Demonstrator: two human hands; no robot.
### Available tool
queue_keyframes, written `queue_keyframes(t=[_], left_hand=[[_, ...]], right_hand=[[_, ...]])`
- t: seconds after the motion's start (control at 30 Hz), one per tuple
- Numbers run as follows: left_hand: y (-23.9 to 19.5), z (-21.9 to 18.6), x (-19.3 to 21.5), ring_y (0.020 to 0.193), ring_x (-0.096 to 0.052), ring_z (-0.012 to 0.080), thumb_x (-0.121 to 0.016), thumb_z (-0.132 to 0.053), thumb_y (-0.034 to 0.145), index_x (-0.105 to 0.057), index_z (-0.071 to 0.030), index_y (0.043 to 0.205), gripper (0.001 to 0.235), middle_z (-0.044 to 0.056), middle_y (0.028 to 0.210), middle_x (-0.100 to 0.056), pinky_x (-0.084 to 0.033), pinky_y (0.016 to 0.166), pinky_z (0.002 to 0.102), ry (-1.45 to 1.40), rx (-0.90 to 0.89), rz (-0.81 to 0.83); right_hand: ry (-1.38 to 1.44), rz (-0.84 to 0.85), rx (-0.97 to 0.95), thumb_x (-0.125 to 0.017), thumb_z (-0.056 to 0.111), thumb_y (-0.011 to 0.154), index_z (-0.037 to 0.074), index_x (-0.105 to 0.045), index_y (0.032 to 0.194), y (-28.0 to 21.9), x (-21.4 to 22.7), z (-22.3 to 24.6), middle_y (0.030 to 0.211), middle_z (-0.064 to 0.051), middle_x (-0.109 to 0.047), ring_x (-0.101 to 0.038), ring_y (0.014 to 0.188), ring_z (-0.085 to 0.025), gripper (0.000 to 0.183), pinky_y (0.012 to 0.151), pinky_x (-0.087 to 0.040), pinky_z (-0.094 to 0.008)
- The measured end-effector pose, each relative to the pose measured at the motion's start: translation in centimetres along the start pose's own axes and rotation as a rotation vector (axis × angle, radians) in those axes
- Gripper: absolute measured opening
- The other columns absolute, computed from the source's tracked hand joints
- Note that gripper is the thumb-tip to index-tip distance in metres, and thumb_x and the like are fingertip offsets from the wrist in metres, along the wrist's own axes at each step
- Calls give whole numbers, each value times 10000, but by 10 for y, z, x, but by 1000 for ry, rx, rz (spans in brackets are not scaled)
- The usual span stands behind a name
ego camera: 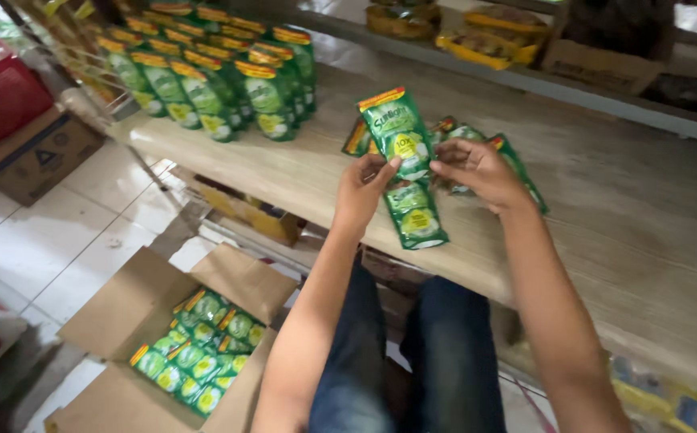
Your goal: The person takes sachets of dish soap out of a cardboard box and arranges them on a shelf.
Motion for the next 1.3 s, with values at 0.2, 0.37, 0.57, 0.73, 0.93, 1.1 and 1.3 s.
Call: queue_keyframes(t=[0.2,0.37,0.57,0.73,0.93,1.1,1.3], left_hand=[[-4,-30,39,927,-708,146,-749,-75,934,-609,60,1289,405,106,988,-721,-598,829,299,121,-149,106],[-10,-40,71,826,-734,163,-762,-54,933,-615,44,1302,409,98,884,-741,-596,748,297,363,-126,45],[-34,-84,91,897,-646,145,-738,-73,925,-583,-46,1408,508,105,1001,-630,-586,750,285,503,-397,-39],[-34,-93,119,1014,-711,173,-723,-129,959,-683,-45,1250,306,103,1110,-680,-590,743,292,613,-401,-193],[1,-107,185,1032,-740,248,-702,-113,999,-707,-72,1310,314,143,1210,-746,-581,879,336,550,-428,-402],[17,-96,211,1261,-576,432,-677,7,909,-438,-59,1541,679,266,1398,-573,-476,1040,433,858,-632,-539],[41,-47,216,1181,-601,459,-596,16,863,-260,-75,1631,843,303,1419,-546,-512,967,435,825,-389,-343]], right_hand=[[6,-81,104,-767,18,901,13,-669,1028,18,-23,0,1012,-41,-718,-712,938,-146,161,833,-601,-314],[18,-57,148,-714,-10,940,9,-657,1056,18,-50,-6,975,-36,-695,-689,894,-152,130,813,-577,-309],[-112,10,99,-714,17,905,14,-622,1073,19,-105,7,999,-20,-677,-716,931,-158,191,762,-597,-313],[-229,35,56,-707,86,907,52,-656,1158,35,-141,19,993,-20,-724,-725,863,-142,259,700,-597,-327],[-362,-3,213,-675,154,997,1,-736,1105,100,-181,22,864,-86,-773,-742,720,-155,197,651,-593,-316],[-604,-171,393,-721,153,1008,-23,-725,985,153,-221,-2,833,-163,-757,-736,689,-239,178,636,-563,-358],[-520,-263,429,-691,117,990,-24,-676,973,166,-236,-44,801,-165,-755,-774,760,-269,143,682,-568,-363]])
Point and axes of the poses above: each hand's wrist, its own y-axis towards the middle knuckle, its own x-axis out of the back of the hand, z = x × y, the point moved 10 cm from there along y, towards the middle knuckle
